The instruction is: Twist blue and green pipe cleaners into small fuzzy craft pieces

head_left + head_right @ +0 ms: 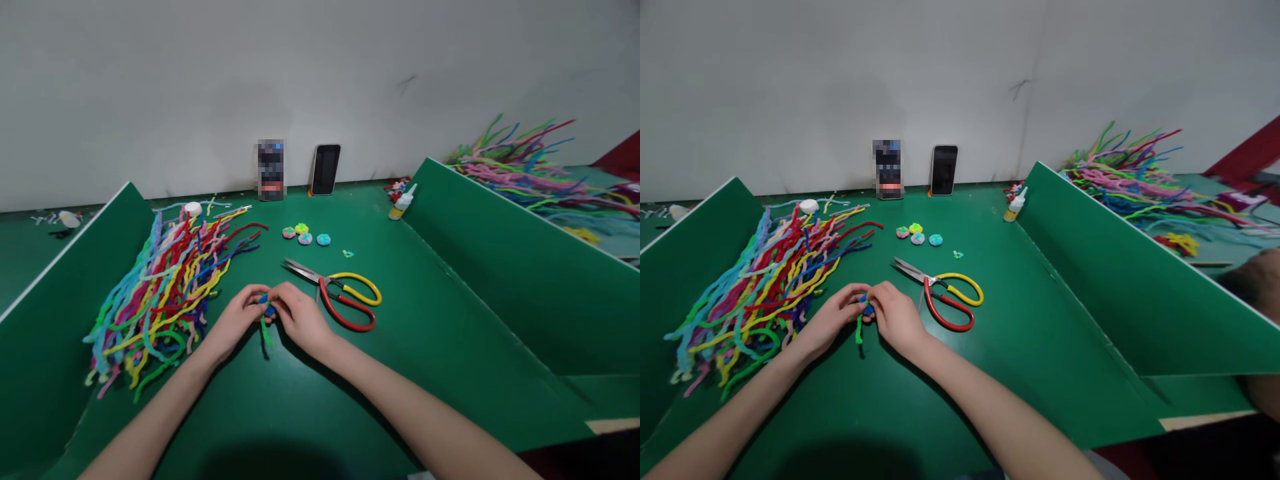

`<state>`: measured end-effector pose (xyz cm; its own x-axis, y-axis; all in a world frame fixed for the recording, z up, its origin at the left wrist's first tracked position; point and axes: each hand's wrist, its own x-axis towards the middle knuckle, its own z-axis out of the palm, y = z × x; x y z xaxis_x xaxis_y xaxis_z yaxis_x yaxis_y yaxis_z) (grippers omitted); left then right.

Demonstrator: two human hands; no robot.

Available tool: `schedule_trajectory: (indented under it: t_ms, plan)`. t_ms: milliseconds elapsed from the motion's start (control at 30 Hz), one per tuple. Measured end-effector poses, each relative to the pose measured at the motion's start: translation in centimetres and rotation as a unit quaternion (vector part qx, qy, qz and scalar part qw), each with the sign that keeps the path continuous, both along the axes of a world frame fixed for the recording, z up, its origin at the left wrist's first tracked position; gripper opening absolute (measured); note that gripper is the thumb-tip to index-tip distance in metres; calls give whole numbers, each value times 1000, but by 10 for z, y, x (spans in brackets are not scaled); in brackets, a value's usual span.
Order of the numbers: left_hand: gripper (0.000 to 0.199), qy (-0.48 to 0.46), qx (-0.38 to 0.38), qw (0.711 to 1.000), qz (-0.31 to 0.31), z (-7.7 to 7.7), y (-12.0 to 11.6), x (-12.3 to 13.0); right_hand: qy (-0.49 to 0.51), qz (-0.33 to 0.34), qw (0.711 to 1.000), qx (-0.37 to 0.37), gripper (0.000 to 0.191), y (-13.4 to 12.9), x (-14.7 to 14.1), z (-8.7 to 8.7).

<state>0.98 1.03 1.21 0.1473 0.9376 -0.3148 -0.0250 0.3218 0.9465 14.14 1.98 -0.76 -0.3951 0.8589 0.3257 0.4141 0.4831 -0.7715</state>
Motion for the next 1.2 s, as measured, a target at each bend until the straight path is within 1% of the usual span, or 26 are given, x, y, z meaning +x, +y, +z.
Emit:
schedule_trajectory:
  t_ms: [133,267,333,500,567,667,733,867,933,1200]
  plan:
    - [26,-12,-8,1000,-5,-1,0,0,-5,26,1000,8,17,-2,0,0]
    - [27,4,-4,1000,-2,1,-1,1,-11,53,998,30,18,-4,0,1]
    - [26,0,-6,1000,-6,3,-1,1,-11,52,998,34,18,-4,0,1]
    - [23,-36,-41,998,-33,4,0,-1,5,27,998,49,18,-2,1,3]
    - [25,-46,-39,998,-10,5,0,-1,12,12,998,54,17,-1,2,4]
    - [29,-54,-13,997,44,5,-1,1,23,-12,999,47,16,1,3,5]
    - [29,-32,5,998,47,5,-2,3,28,-22,998,42,15,2,4,5]
    - [24,69,42,997,0,4,-3,4,35,-22,999,35,13,2,4,4]
    - [21,103,51,993,-10,3,-3,5,40,-21,998,34,12,2,3,4]
    - [18,118,78,990,26,-4,-2,6,55,-12,998,1,12,4,2,3]
